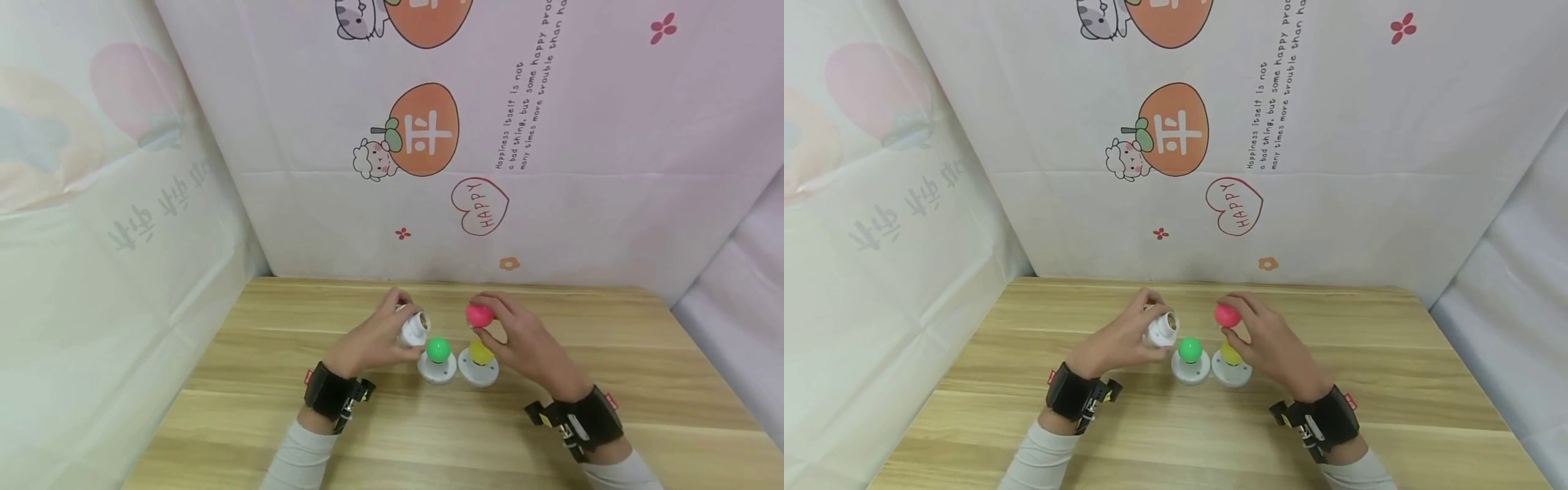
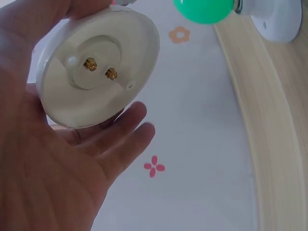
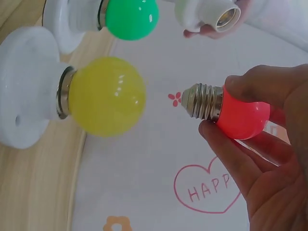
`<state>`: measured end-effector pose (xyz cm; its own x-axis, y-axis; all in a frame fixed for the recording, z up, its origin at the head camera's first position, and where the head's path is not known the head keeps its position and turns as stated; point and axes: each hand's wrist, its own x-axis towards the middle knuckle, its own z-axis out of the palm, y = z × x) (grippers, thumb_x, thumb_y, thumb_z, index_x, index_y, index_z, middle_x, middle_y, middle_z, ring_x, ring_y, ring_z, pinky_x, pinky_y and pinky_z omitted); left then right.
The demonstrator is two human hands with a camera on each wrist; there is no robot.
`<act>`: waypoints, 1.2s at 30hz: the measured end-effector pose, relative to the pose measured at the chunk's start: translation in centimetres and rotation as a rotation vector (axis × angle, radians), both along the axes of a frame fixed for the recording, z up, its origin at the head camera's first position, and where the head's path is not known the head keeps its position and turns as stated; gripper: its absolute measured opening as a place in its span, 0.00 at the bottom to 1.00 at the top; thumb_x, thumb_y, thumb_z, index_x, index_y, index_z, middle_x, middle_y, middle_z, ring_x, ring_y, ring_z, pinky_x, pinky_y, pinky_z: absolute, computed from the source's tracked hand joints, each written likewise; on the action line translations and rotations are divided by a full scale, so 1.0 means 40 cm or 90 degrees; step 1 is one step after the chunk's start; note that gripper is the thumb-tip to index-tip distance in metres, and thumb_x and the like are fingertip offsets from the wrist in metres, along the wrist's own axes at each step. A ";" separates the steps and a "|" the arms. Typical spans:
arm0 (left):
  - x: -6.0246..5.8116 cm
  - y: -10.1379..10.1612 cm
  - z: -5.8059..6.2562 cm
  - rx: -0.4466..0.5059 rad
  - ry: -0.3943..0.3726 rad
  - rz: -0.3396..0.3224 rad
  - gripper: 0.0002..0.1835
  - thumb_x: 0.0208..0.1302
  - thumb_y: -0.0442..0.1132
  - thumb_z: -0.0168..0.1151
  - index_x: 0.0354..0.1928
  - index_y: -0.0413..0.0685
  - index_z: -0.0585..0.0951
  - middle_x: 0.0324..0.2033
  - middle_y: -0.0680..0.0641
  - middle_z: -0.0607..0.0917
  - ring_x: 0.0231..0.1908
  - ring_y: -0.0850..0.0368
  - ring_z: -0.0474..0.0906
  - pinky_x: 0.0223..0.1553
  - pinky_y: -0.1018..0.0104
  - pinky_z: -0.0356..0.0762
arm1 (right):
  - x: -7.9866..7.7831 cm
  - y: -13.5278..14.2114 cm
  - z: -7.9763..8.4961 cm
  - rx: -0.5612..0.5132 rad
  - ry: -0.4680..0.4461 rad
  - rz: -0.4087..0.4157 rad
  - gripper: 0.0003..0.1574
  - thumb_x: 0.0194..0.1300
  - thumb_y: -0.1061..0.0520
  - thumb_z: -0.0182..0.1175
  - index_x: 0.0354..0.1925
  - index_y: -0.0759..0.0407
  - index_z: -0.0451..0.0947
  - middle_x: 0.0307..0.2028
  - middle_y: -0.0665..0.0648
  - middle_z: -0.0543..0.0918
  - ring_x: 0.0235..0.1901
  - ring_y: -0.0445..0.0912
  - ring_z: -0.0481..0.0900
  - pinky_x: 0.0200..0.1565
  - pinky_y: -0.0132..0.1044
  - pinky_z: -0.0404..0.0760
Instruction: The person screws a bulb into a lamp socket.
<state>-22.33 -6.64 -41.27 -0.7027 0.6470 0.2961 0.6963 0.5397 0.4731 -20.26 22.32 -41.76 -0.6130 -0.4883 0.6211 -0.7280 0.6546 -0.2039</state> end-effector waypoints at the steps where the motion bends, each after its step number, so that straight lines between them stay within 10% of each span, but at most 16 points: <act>1: 0.001 0.004 0.000 0.004 -0.011 -0.005 0.28 0.50 0.48 0.71 0.53 0.53 0.74 0.53 0.51 0.62 0.49 0.60 0.67 0.48 0.69 0.75 | 0.002 -0.003 0.003 -0.004 0.005 0.008 0.36 0.51 0.60 0.71 0.59 0.59 0.71 0.54 0.54 0.76 0.49 0.43 0.76 0.48 0.42 0.81; 36: 0.004 0.057 -0.012 -0.005 0.027 -0.092 0.26 0.52 0.48 0.68 0.52 0.50 0.72 0.50 0.56 0.68 0.48 0.65 0.64 0.46 0.77 0.73 | 0.022 -0.059 0.000 -0.054 0.005 0.133 0.38 0.51 0.64 0.70 0.61 0.58 0.71 0.59 0.56 0.73 0.48 0.43 0.78 0.45 0.36 0.82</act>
<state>-22.18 -4.37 -41.74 -0.5897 0.7427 0.3172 0.7857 0.4367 0.4381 -19.38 19.98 -41.74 -0.4995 -0.5500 0.6693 -0.8475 0.4703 -0.2461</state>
